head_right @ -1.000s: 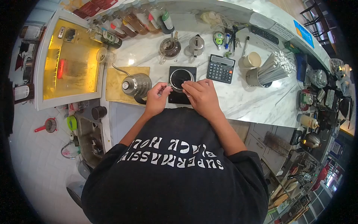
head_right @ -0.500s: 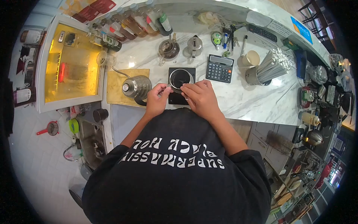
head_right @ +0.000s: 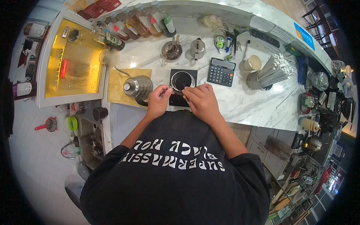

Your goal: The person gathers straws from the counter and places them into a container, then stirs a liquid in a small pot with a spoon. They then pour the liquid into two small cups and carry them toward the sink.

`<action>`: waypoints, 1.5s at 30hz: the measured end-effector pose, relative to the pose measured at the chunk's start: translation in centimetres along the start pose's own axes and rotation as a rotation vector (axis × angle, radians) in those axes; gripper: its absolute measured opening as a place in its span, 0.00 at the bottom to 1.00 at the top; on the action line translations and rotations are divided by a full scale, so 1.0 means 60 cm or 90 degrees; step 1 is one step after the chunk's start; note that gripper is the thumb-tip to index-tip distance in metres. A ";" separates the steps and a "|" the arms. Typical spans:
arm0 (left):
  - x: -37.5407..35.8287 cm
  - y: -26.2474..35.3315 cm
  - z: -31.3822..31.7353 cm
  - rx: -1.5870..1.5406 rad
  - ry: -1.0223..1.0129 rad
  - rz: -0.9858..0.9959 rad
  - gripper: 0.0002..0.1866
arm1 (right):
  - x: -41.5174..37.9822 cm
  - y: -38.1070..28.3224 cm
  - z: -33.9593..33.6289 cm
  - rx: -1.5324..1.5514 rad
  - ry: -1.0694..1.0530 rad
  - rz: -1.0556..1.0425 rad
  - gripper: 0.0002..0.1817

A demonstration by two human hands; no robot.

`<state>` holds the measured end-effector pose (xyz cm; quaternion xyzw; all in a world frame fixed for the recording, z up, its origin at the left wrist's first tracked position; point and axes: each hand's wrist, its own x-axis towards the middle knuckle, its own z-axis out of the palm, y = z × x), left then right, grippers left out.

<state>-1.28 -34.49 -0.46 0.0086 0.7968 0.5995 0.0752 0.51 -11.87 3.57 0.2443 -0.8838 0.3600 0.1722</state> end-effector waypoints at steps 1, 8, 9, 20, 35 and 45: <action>-0.001 0.004 0.000 0.000 -0.002 -0.005 0.11 | 0.000 0.000 0.000 -0.002 0.001 -0.002 0.14; -0.001 0.005 0.000 0.020 -0.019 -0.018 0.11 | -0.004 0.005 0.000 -0.004 0.011 0.010 0.15; 0.000 0.004 0.000 0.019 -0.020 -0.016 0.11 | -0.004 0.006 -0.001 -0.005 0.013 0.010 0.15; 0.005 0.008 -0.003 -0.004 -0.032 -0.028 0.10 | -0.002 0.011 -0.006 -0.014 0.030 0.023 0.15; 0.002 0.005 -0.002 -0.013 -0.037 -0.033 0.09 | 0.001 0.011 -0.006 -0.009 0.032 0.018 0.16; 0.001 0.004 -0.001 -0.016 -0.037 -0.023 0.09 | -0.004 0.014 -0.004 -0.018 0.026 0.027 0.16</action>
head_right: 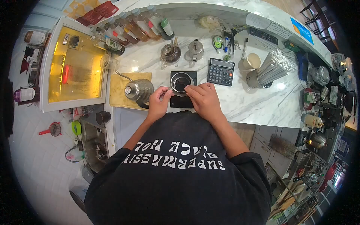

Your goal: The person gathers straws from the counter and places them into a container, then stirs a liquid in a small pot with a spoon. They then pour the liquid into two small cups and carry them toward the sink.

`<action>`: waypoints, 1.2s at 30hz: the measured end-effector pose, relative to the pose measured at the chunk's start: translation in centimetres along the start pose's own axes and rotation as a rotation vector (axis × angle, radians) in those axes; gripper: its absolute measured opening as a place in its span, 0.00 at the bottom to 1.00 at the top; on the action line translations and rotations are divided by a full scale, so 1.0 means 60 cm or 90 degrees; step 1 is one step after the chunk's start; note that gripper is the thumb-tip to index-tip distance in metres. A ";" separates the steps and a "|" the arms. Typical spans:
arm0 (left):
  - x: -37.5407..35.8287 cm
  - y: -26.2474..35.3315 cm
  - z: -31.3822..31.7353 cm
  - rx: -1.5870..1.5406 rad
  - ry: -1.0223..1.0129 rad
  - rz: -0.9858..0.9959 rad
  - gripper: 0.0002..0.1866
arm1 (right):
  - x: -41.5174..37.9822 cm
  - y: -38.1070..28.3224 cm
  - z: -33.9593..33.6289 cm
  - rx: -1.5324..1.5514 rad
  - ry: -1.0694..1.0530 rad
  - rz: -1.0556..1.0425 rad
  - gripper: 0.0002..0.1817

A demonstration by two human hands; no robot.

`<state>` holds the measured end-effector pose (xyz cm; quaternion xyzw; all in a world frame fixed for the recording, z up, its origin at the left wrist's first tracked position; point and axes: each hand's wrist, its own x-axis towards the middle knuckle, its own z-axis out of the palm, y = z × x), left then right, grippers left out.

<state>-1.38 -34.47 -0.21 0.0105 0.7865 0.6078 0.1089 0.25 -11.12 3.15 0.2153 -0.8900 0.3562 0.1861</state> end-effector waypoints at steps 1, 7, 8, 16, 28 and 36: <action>0.000 0.001 0.000 0.004 -0.001 -0.003 0.09 | 0.001 0.000 -0.001 0.000 0.003 0.000 0.16; 0.001 0.001 -0.001 0.011 -0.003 -0.002 0.10 | 0.000 0.001 0.001 0.000 0.004 -0.001 0.15; 0.000 0.003 -0.001 0.011 -0.003 -0.002 0.10 | 0.000 0.001 0.001 -0.002 0.004 -0.003 0.15; 0.001 -0.009 0.003 -0.038 0.021 0.011 0.10 | 0.001 0.001 0.002 -0.008 0.004 -0.005 0.16; 0.003 -0.014 0.004 -0.028 0.023 0.027 0.10 | 0.000 -0.001 0.003 -0.015 -0.008 0.001 0.16; 0.001 -0.011 0.004 -0.024 0.018 0.014 0.10 | -0.002 0.001 0.006 -0.004 -0.006 0.007 0.16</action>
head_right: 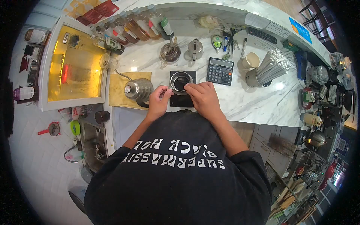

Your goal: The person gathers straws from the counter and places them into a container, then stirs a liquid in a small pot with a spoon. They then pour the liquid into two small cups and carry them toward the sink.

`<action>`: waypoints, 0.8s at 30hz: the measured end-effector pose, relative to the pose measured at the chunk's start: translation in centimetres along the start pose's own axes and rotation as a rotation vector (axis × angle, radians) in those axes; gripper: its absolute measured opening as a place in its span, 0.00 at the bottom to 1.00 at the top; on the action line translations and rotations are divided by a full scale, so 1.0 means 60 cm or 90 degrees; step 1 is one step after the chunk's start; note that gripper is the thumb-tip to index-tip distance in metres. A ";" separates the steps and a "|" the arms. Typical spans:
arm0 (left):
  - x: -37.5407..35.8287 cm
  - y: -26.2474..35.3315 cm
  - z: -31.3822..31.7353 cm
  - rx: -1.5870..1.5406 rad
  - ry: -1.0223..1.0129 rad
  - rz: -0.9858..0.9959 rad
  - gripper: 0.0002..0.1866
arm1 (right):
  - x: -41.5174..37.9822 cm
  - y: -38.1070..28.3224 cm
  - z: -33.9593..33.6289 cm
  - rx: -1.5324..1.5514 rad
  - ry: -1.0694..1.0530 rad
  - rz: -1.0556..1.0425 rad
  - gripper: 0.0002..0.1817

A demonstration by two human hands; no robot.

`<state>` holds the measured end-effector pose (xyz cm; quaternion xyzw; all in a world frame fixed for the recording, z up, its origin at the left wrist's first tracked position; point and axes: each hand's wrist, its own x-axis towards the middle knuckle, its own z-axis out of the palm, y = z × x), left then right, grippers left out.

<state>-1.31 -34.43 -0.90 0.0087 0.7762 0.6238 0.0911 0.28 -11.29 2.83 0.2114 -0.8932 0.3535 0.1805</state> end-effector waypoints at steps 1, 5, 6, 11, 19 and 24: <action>0.000 0.000 0.000 0.001 0.005 0.007 0.10 | -0.001 0.001 0.001 0.001 0.002 -0.002 0.16; -0.001 0.003 -0.001 0.011 0.004 -0.004 0.10 | -0.001 0.002 0.001 -0.002 0.001 -0.001 0.16; -0.001 0.004 -0.001 0.012 0.004 -0.006 0.10 | 0.000 0.001 0.000 -0.002 0.001 -0.001 0.16; -0.002 0.004 -0.001 -0.008 0.005 -0.007 0.09 | 0.001 0.000 0.000 0.002 0.002 0.002 0.16; -0.002 0.001 -0.001 0.000 -0.004 0.000 0.09 | 0.006 -0.003 0.003 -0.010 0.011 0.010 0.15; -0.001 0.003 -0.004 0.015 -0.014 -0.009 0.09 | 0.006 -0.001 0.006 -0.011 0.016 0.008 0.15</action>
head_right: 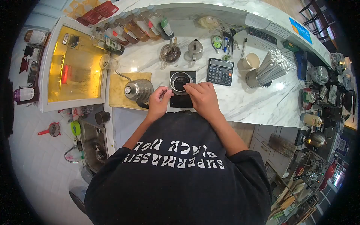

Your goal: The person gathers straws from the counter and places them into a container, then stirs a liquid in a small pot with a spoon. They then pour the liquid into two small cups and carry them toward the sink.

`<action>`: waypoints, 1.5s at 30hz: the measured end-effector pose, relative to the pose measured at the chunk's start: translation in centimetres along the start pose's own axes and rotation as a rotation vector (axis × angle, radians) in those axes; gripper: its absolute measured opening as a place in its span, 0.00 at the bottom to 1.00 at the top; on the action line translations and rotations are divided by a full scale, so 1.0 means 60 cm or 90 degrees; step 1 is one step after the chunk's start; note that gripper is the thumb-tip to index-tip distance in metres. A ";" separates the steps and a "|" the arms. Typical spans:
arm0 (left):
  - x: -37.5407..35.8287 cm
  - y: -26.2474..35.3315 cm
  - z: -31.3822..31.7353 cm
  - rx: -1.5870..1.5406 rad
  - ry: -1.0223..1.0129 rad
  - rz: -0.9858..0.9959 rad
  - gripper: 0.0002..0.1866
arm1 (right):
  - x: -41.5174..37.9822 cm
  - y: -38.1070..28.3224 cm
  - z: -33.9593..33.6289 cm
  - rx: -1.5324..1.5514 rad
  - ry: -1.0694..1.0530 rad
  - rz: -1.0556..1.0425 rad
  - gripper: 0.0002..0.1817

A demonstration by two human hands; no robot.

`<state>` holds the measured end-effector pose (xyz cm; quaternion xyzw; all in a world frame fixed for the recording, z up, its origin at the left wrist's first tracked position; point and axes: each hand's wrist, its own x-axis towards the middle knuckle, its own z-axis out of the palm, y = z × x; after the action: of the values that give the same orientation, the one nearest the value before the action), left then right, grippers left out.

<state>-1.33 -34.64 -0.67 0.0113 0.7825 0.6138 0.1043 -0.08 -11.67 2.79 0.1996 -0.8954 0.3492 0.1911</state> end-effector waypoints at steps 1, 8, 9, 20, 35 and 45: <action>0.000 0.001 -0.001 0.009 -0.012 -0.007 0.09 | 0.000 0.000 0.000 -0.001 0.002 0.002 0.16; -0.001 -0.005 0.001 0.001 -0.012 -0.013 0.09 | -0.001 -0.001 0.001 -0.009 0.000 0.006 0.16; -0.001 -0.006 0.004 -0.015 0.005 -0.002 0.09 | -0.002 -0.001 0.000 -0.009 -0.001 0.006 0.16; -0.002 0.019 0.001 0.062 0.004 0.067 0.10 | -0.005 0.000 -0.003 0.007 -0.004 -0.005 0.16; 0.001 0.007 0.002 0.026 0.010 0.052 0.09 | 0.000 -0.005 -0.007 -0.003 -0.003 0.004 0.15; 0.001 -0.014 0.003 -0.036 -0.030 0.013 0.09 | 0.002 -0.004 -0.006 -0.008 0.002 -0.004 0.15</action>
<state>-1.25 -34.63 -1.51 0.0310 0.7619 0.6364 0.1165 0.02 -11.64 3.23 0.2003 -0.8965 0.3437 0.1950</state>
